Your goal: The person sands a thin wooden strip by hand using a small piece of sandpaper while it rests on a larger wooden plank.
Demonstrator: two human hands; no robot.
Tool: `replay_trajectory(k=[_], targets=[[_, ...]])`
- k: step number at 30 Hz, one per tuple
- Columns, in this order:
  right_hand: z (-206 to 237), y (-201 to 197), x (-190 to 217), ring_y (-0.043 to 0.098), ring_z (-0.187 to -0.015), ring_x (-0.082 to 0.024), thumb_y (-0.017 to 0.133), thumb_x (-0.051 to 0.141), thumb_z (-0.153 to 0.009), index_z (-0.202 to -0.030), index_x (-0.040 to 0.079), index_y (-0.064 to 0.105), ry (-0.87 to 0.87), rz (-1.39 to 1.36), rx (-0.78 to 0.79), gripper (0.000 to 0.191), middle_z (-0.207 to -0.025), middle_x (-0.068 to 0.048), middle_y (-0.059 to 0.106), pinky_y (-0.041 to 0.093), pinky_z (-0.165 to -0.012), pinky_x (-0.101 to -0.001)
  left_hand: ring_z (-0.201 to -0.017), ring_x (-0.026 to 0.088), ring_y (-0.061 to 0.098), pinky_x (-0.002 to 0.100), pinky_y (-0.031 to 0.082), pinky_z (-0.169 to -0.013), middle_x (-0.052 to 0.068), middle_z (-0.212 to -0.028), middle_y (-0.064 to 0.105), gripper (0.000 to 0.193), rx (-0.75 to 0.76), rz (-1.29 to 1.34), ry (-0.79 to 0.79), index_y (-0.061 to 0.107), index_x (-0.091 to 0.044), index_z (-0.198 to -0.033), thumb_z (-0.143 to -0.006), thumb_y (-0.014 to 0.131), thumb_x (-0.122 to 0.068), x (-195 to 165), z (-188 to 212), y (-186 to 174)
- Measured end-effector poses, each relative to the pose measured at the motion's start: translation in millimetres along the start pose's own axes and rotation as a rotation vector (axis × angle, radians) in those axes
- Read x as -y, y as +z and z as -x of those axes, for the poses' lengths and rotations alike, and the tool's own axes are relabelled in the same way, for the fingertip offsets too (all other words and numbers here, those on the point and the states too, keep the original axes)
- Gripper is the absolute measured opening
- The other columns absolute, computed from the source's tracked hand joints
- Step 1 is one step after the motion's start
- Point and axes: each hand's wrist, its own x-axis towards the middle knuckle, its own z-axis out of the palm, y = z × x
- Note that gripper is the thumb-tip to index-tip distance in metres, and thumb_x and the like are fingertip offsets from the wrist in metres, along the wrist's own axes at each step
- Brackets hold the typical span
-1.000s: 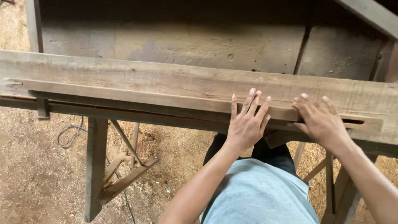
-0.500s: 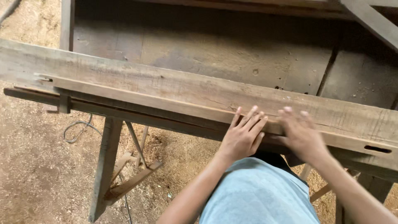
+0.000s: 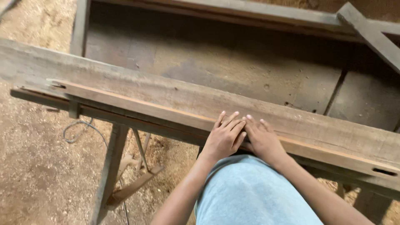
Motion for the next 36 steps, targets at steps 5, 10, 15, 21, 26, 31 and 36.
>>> replay_trajectory(k=[5, 10, 15, 21, 26, 31, 36], targets=[[-0.7, -13.7, 23.5, 0.024, -0.149, -0.017, 0.058, 0.058, -0.085, -0.157, 0.021, 0.032, 0.146, 0.136, 0.058, 0.085, -0.166, -0.003, 0.031, 0.02, -0.117, -0.0492, -0.142, 0.03, 0.049, 0.063, 0.016, -0.123, 0.01, -0.117, 0.072, 0.032, 0.092, -0.08, -0.108, 0.07, -0.01, -0.107, -0.105, 0.051, -0.035, 53.3, 13.7, -32.0], [-65.2, -4.5, 86.7, 0.023, -0.153, -0.017, 0.058, 0.056, -0.088, -0.151, 0.015, 0.035, 0.09, 0.132, 0.021, 0.079, -0.163, -0.001, 0.031, 0.019, -0.124, -0.0488, -0.144, 0.031, 0.05, 0.065, 0.017, -0.126, 0.011, -0.116, 0.072, 0.034, 0.012, -0.071, -0.005, 0.069, -0.009, -0.11, -0.109, 0.046, -0.033, 99.1, 27.3, -52.8], [-73.8, -20.8, 114.8, 0.018, -0.152, -0.017, 0.058, 0.056, -0.086, -0.155, 0.02, 0.032, 0.196, 0.186, 0.114, 0.082, -0.167, -0.001, 0.026, 0.017, -0.123, -0.0486, -0.142, 0.033, 0.05, 0.067, 0.018, -0.121, 0.011, -0.111, 0.072, 0.035, 0.153, -0.139, -0.037, 0.07, -0.011, -0.106, -0.109, 0.044, -0.034, 140.2, 39.5, -73.3], [-100.5, -17.8, 143.0, 0.02, -0.152, -0.018, 0.059, 0.053, -0.085, -0.155, 0.015, 0.031, 0.152, 0.14, 0.022, 0.084, -0.167, -0.003, 0.028, 0.017, -0.123, -0.0499, -0.141, 0.031, 0.047, 0.068, 0.013, -0.121, 0.009, -0.113, 0.072, 0.04, 0.047, -0.145, -0.076, 0.071, -0.012, -0.103, -0.108, 0.041, -0.038, 168.3, 51.7, -93.5], [-111.7, -18.8, 151.6, 0.02, -0.155, -0.015, 0.056, 0.056, -0.092, -0.148, 0.02, 0.035, 0.177, 0.1, 0.12, 0.07, -0.163, 0.002, 0.031, 0.019, -0.125, -0.0498, -0.148, 0.03, 0.039, 0.064, 0.006, -0.124, 0.006, -0.122, 0.071, 0.044, -0.135, -0.229, -0.17, 0.072, -0.012, -0.106, -0.109, 0.04, -0.043, 196.4, 57.8, -106.1], [-98.5, -30.1, 139.9, 0.02, -0.152, -0.017, 0.056, 0.057, -0.087, -0.155, 0.017, 0.034, 0.158, 0.171, 0.105, 0.082, -0.163, -0.002, 0.03, 0.015, -0.124, -0.0506, -0.154, 0.028, 0.033, 0.063, 0.005, -0.127, 0.006, -0.132, 0.068, 0.043, -0.149, -0.228, -0.219, 0.072, -0.014, -0.112, -0.111, 0.04, -0.042, 206.2, 72.0, -116.1], [-157.7, -18.7, 185.4, 0.016, -0.155, -0.017, 0.054, 0.057, -0.092, -0.152, 0.014, 0.033, 0.096, 0.161, 0.134, 0.076, -0.165, -0.002, 0.027, 0.013, -0.125, -0.0475, -0.155, 0.028, 0.029, 0.063, 0.001, -0.126, 0.009, -0.146, 0.061, 0.044, -0.127, -0.243, -0.212, 0.071, -0.014, -0.121, -0.11, 0.039, -0.043, 209.1, 75.4, -126.0]])
